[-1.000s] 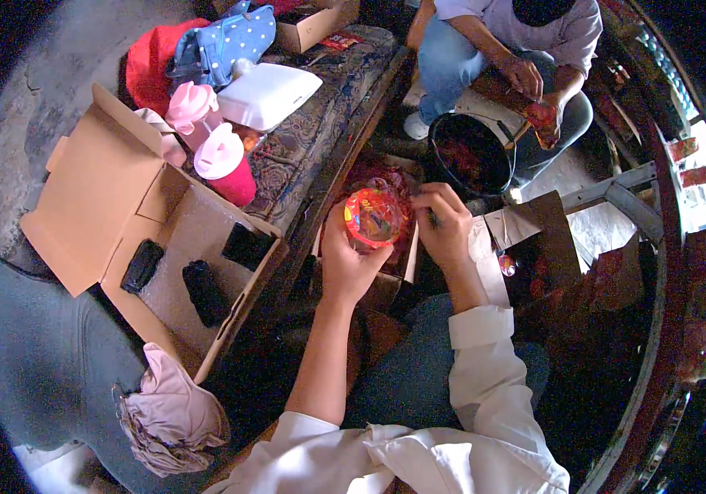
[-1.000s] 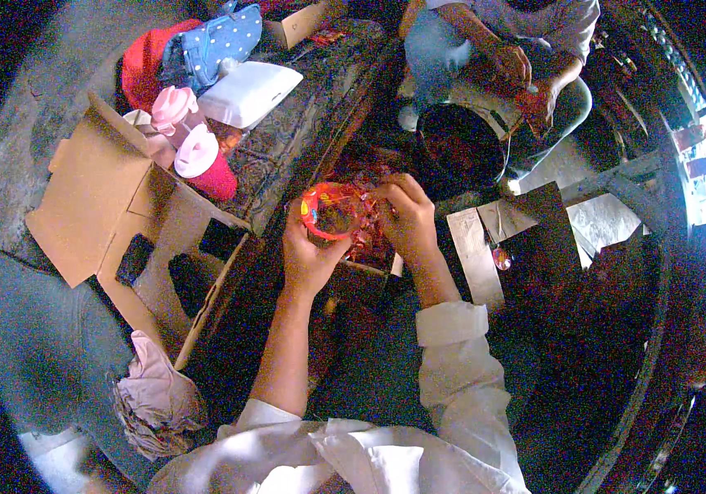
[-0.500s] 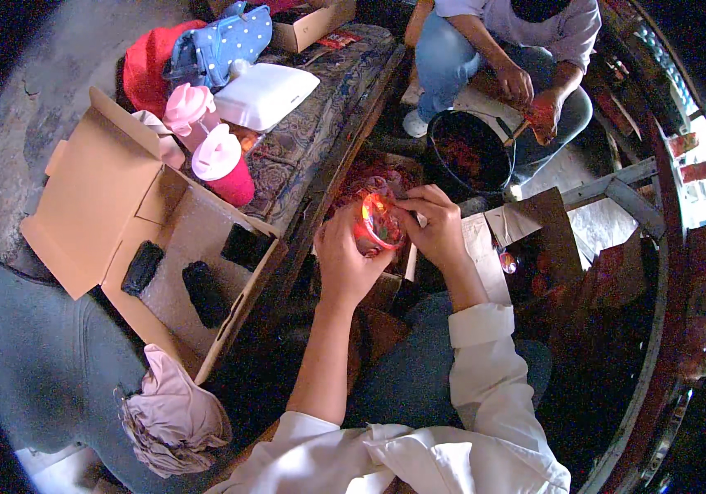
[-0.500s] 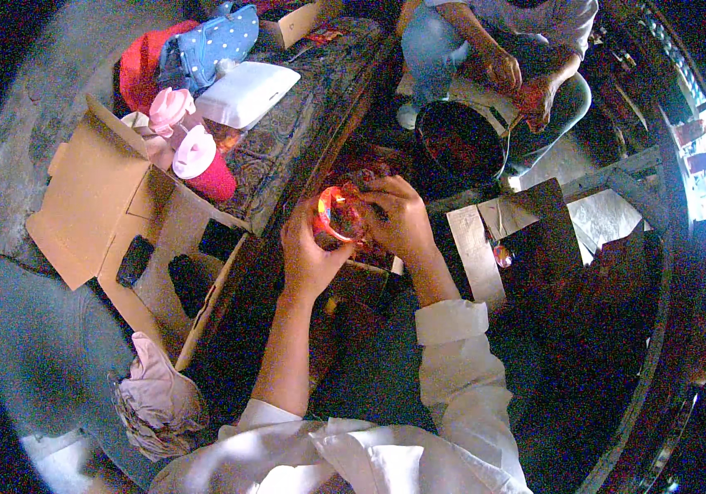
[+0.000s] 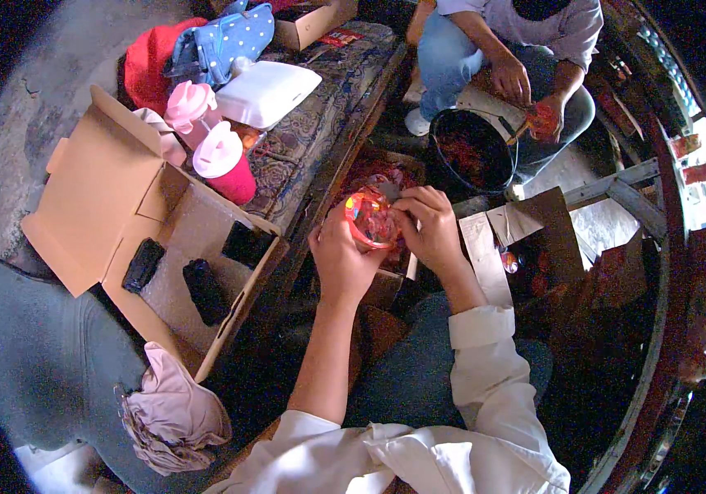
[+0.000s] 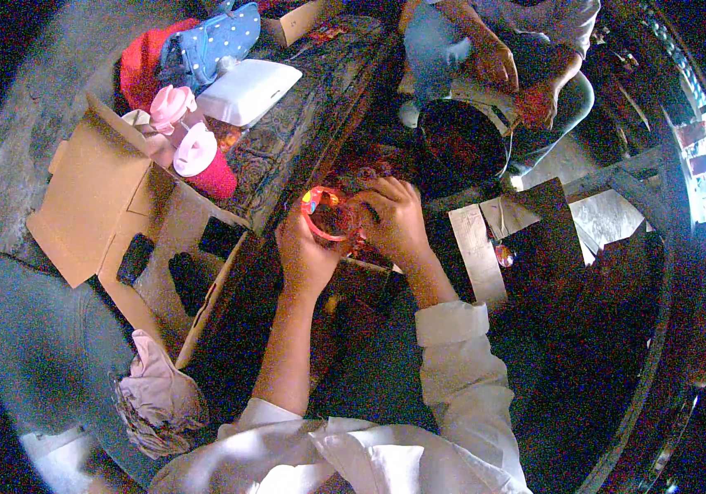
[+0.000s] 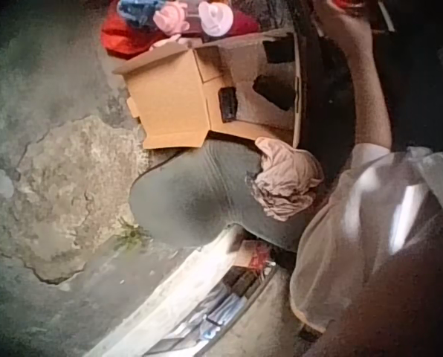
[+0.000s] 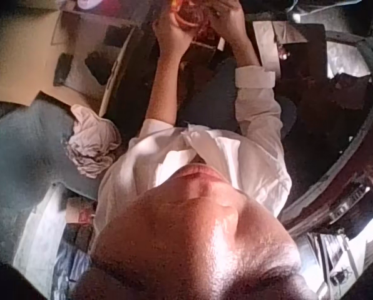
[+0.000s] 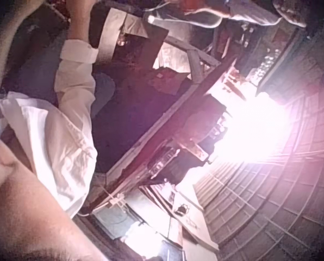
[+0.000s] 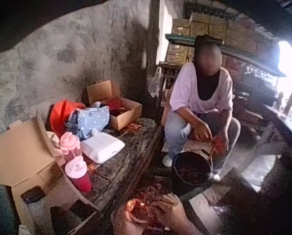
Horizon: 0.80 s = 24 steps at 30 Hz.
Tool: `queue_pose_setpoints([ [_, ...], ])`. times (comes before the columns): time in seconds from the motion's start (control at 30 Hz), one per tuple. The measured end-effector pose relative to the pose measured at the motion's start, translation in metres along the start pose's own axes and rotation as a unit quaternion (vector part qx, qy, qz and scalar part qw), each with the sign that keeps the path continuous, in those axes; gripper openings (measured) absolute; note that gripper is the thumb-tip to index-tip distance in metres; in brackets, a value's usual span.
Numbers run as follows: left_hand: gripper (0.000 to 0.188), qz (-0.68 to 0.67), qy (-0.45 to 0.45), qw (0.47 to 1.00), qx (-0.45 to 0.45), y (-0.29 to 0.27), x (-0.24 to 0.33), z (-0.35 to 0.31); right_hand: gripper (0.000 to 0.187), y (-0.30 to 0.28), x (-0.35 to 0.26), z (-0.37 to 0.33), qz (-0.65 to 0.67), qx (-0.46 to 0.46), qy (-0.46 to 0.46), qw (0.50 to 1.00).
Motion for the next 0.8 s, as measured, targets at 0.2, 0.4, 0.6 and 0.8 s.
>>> queue_pose_setpoints([
  [0.2,0.054,-0.037,0.01,0.999,0.022,0.001,0.002,0.002,0.011,-0.002,0.005,0.0,0.012,-0.005,0.019,1.0],
  [0.4,0.054,-0.098,0.039,0.994,0.011,0.004,-0.002,0.001,0.011,0.003,0.012,0.001,0.012,0.013,0.025,1.0],
  [0.6,0.052,-0.155,-0.02,0.987,-0.045,0.004,0.001,0.0,0.009,0.001,0.011,0.003,-0.025,0.024,0.028,0.999],
  [0.8,0.05,-0.2,-0.023,0.978,-0.063,0.006,-0.004,-0.002,0.008,0.0,0.005,0.005,-0.04,0.047,0.026,0.998],
])
Point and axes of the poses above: each hand's wrist, its own z-axis towards the middle knuckle, its own y-axis out of the palm, x = y × z, the point moved 3 cm from there along z, towards the middle knuckle, and after that the axes turned 5 degrees about -x, right-handed, at the moved point
